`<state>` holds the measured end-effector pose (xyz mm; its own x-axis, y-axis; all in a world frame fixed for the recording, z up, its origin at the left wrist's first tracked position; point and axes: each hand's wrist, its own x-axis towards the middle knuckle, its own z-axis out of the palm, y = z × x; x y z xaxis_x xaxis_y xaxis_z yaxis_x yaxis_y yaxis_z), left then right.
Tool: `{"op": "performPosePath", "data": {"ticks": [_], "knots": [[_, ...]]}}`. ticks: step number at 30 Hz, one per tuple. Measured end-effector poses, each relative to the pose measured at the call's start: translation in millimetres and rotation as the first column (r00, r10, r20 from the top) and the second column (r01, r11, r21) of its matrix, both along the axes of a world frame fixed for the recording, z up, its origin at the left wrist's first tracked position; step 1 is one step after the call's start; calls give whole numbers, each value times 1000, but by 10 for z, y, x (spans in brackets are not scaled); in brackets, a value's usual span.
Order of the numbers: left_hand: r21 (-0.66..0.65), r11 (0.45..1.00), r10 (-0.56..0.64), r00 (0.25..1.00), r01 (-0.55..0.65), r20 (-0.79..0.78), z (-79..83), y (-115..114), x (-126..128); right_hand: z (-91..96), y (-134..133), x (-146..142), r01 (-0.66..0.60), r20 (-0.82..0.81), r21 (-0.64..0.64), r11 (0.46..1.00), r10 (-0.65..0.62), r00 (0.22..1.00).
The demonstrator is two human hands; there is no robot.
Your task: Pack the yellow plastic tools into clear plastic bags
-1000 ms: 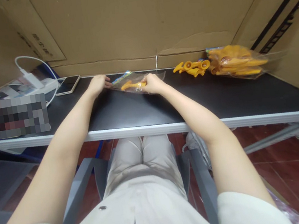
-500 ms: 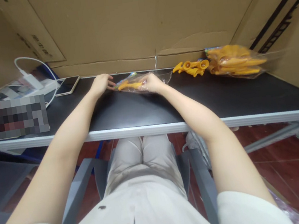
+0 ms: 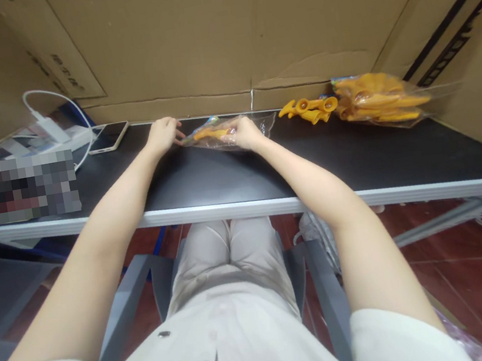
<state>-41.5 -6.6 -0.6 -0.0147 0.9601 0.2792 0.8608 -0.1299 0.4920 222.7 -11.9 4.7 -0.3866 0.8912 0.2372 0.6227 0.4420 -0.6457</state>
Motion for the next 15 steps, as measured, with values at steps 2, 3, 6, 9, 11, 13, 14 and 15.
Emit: {"op": "performPosePath", "data": {"ticks": [2,3,6,9,11,13,14,15], "knots": [[-37,999,26,1000,-25,18,14,-39,10,23,-11,10,11,60,15,1000,-12,998],[-40,999,22,1000,-22,-8,12,-49,7,34,-21,15,8,95,25,1000,-10,995],[-72,997,-14,995,7,-94,-20,-48,-21,55,-46,22,-14,159,59,998,4,987],[-123,992,-40,989,22,-144,-39,-50,-42,53,-36,18,33,176,103,994,-51,983],[-153,988,-46,985,20,-166,-24,-75,-36,37,-8,16,101,173,128,987,-122,977],[-177,984,-36,982,3,-183,-2,-103,-22,9,32,21,147,154,129,981,-167,974],[-186,983,-29,981,-7,-192,4,-111,-18,-10,54,27,152,137,121,981,-168,976],[-189,982,-22,980,-16,-200,4,-111,-19,-29,76,35,140,115,110,984,-153,982]]}}
